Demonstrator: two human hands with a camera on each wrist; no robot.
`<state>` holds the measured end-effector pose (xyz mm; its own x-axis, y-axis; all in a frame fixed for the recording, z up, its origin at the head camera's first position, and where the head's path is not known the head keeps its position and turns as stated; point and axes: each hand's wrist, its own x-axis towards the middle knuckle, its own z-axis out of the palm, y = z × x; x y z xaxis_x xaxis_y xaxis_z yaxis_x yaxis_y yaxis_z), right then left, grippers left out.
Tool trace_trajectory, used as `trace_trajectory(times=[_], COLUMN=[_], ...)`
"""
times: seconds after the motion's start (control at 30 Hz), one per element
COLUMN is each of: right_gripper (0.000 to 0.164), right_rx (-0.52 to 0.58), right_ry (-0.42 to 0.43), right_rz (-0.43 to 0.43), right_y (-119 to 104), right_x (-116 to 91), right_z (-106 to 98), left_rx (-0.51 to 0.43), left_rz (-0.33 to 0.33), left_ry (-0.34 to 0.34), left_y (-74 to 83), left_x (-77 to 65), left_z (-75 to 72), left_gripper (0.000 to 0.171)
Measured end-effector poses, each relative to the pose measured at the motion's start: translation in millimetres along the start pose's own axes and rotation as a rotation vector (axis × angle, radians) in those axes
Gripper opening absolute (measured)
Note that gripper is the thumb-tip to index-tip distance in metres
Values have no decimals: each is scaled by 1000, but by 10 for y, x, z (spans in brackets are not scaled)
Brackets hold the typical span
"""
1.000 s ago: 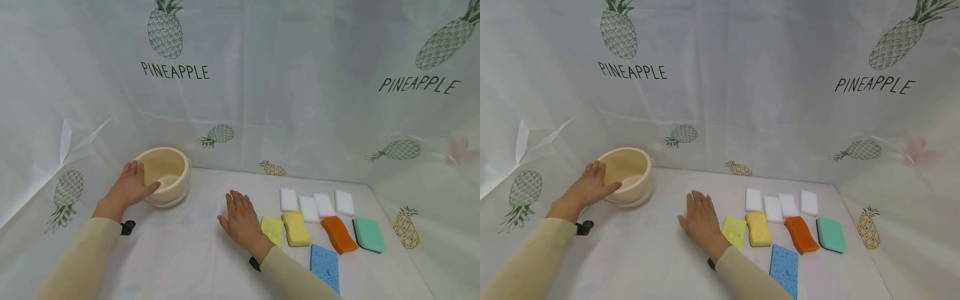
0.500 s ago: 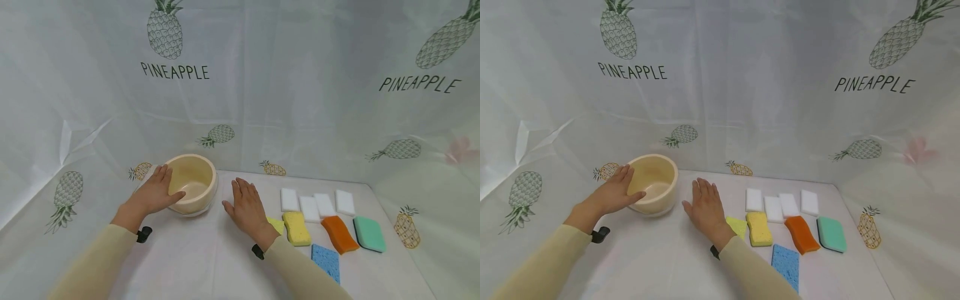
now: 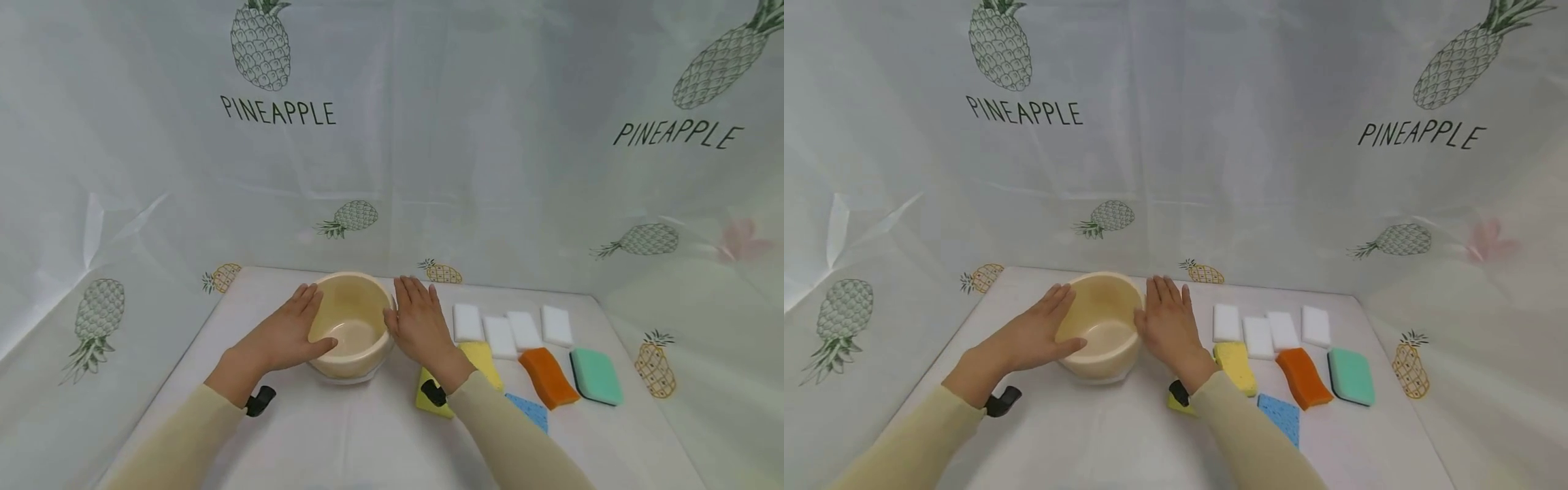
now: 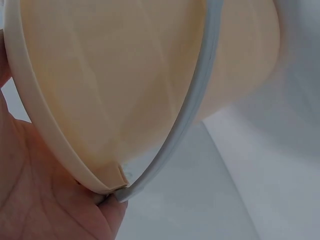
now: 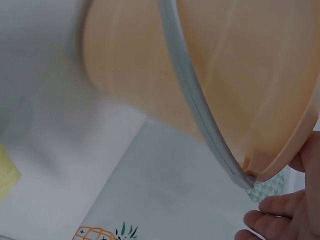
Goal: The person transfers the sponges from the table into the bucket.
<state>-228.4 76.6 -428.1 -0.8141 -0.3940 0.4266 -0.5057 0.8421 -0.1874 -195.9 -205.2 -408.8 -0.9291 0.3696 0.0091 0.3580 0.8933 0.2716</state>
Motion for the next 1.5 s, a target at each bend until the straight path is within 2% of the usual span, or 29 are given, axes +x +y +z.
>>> trace_trajectory(times=[0.27,0.4,0.7,0.83,0.93,1.07,1.17,1.3,1.5], right_gripper=[58,57,58,58,59,58,58,57,54], right_rx=[99,125,123,126,133,132,137,159,157], right_ry=[-131,-169,-233,-247,-249,-228,-206,-183,-151], right_rz=[21,23,30,31,27,20,26,31,19], right_y=[8,-5,-49,-71,-72,-65,-55,-39,3], right_x=[-141,-222,-450,-519,-542,-585,-635,-679,-641], right_z=[-169,-242,-355,-377,-381,-362,-343,-321,-277], left_rx=[-15,-30,-49,-50,-32,6,9,28,85], left_rz=[45,64,86,104,104,67,35,24,50], left_ry=[-20,-31,-54,-28,36,123,148,172,209], left_y=[303,419,564,566,528,459,417,380,364], left_x=[-179,-272,-454,-504,-543,-603,-627,-609,-522], left_z=[61,59,108,139,175,236,285,348,373], left_gripper=[103,103,103,100,92,77,73,74,71])
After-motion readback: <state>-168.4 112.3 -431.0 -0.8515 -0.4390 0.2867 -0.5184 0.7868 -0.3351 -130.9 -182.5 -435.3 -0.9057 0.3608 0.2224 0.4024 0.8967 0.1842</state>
